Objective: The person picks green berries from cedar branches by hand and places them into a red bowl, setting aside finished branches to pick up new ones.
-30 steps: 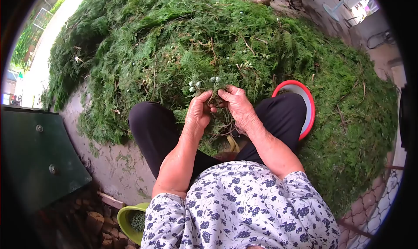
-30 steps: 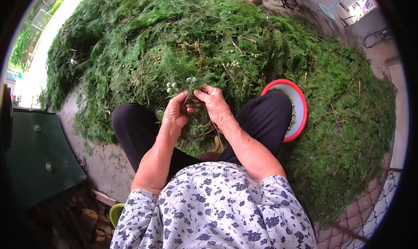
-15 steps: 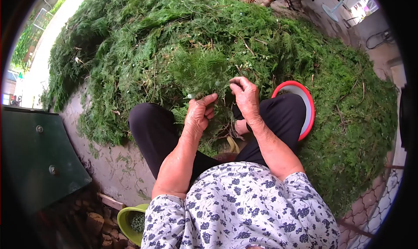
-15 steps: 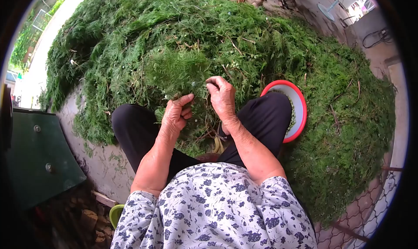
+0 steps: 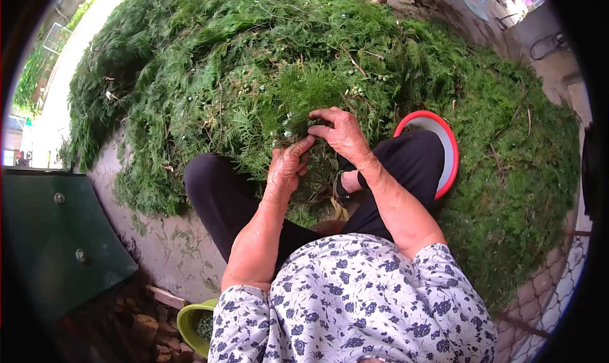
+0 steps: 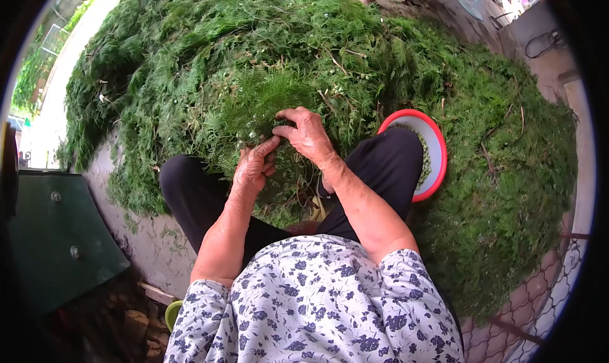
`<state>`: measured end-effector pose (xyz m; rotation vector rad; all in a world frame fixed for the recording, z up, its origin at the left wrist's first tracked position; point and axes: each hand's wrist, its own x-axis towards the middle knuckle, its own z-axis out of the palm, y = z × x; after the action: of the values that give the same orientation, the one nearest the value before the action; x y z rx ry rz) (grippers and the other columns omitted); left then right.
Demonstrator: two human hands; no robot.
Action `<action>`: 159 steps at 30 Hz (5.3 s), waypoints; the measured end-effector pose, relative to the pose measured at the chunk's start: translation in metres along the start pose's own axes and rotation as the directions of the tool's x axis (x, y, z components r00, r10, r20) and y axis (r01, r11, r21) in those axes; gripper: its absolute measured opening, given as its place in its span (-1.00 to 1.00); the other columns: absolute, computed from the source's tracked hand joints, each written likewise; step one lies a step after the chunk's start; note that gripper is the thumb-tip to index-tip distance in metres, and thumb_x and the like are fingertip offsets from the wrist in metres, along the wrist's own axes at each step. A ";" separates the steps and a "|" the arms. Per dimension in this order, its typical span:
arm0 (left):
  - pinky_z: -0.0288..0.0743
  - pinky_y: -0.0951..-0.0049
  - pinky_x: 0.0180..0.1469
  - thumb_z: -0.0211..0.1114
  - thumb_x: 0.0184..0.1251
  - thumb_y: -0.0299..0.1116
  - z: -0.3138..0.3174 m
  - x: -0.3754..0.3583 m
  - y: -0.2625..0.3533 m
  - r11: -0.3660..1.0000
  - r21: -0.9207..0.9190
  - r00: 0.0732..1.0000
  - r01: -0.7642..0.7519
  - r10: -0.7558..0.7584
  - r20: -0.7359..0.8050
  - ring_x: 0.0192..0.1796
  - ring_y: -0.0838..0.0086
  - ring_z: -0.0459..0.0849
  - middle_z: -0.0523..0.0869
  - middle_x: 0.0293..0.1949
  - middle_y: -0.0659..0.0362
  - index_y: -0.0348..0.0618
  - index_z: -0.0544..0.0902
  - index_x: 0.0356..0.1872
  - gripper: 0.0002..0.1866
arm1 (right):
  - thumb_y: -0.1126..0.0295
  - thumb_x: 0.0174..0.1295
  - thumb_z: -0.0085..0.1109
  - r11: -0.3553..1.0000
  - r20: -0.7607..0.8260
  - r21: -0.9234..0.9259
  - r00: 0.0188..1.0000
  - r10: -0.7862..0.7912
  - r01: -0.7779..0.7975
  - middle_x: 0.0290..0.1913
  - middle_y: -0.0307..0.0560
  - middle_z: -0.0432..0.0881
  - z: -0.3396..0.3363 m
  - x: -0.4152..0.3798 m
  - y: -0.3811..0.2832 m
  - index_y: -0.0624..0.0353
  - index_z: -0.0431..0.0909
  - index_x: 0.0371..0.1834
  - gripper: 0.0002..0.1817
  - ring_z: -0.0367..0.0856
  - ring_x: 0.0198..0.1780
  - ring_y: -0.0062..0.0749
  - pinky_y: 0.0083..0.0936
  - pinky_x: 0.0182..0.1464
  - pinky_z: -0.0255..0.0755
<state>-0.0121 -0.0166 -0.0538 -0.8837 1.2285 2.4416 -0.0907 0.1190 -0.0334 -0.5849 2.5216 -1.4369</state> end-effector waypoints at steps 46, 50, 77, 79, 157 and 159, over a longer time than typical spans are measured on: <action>0.44 0.17 -0.47 0.22 0.21 -0.30 -0.027 0.042 -0.040 0.196 0.902 0.715 -0.384 0.682 0.156 -0.44 0.04 0.61 0.60 -0.51 -0.05 -0.17 0.57 -0.35 -0.85 | 0.21 0.25 0.13 0.073 0.078 0.993 0.975 0.209 -0.095 -0.45 -0.22 0.54 -0.065 -0.017 0.039 0.20 0.51 -0.29 -0.75 0.41 -0.56 -0.57 -0.68 -0.64 0.19; 0.46 0.11 -0.45 0.18 0.16 -0.39 -0.002 0.017 -0.021 -0.141 0.944 0.621 -0.298 0.722 0.304 -0.45 0.06 0.63 0.61 -0.50 -0.01 -0.20 0.49 -0.38 -0.89 | 0.30 0.26 0.14 0.404 -0.145 0.912 0.976 0.161 0.069 -0.46 -0.27 0.53 -0.084 -0.020 -0.025 0.23 0.55 -0.15 -0.77 0.39 -0.57 -0.68 -0.74 -0.62 0.19; 0.43 0.00 -0.35 0.14 -0.04 -0.57 0.001 0.005 -0.018 -0.076 0.965 0.754 -0.250 0.610 0.244 -0.40 -0.10 0.59 0.58 -0.56 -0.13 -0.25 0.46 -0.49 -0.94 | 0.53 0.16 0.20 0.492 -0.016 0.858 0.949 0.314 -0.148 -0.42 -0.19 0.54 -0.023 -0.030 0.009 0.31 0.50 -0.17 -0.81 0.43 -0.56 -0.65 -0.70 -0.58 0.26; 0.43 -0.01 -0.35 0.14 -0.02 -0.57 0.000 0.007 -0.019 -0.099 0.962 0.739 -0.254 0.622 0.259 -0.40 -0.09 0.59 0.58 -0.56 -0.13 -0.25 0.47 -0.48 -0.95 | 0.55 0.18 0.16 0.369 0.079 0.906 0.942 0.327 -0.205 -0.34 -0.14 0.55 -0.033 -0.031 -0.003 0.23 0.46 -0.18 -0.83 0.46 -0.52 -0.60 -0.72 -0.56 0.29; 0.46 0.45 -0.20 0.27 0.00 -0.62 -0.002 0.018 -0.019 0.757 0.529 0.884 -0.384 0.466 -0.025 -0.30 0.50 0.58 0.66 -0.32 0.16 -0.25 0.44 -0.10 -0.62 | 0.40 0.23 0.16 0.159 0.192 0.953 0.921 0.339 -0.257 -0.34 -0.08 0.58 -0.026 -0.048 0.021 0.20 0.46 -0.30 -0.88 0.57 -0.41 -0.47 -0.64 -0.54 0.37; 0.47 0.40 -0.28 0.23 0.09 -0.56 -0.001 0.017 -0.021 0.691 0.562 0.841 -0.454 0.540 0.016 -0.37 0.46 0.59 0.65 -0.38 0.09 -0.26 0.44 -0.12 -0.71 | 0.46 0.21 0.16 0.247 0.259 0.912 0.926 0.273 -0.328 -0.38 -0.11 0.59 -0.017 -0.052 0.004 0.25 0.49 -0.24 -0.87 0.56 -0.47 -0.53 -0.70 -0.59 0.35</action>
<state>-0.0148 -0.0051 -0.0789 -0.6161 2.3408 2.1586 -0.0506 0.1560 -0.0297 0.1262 1.1234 -2.2704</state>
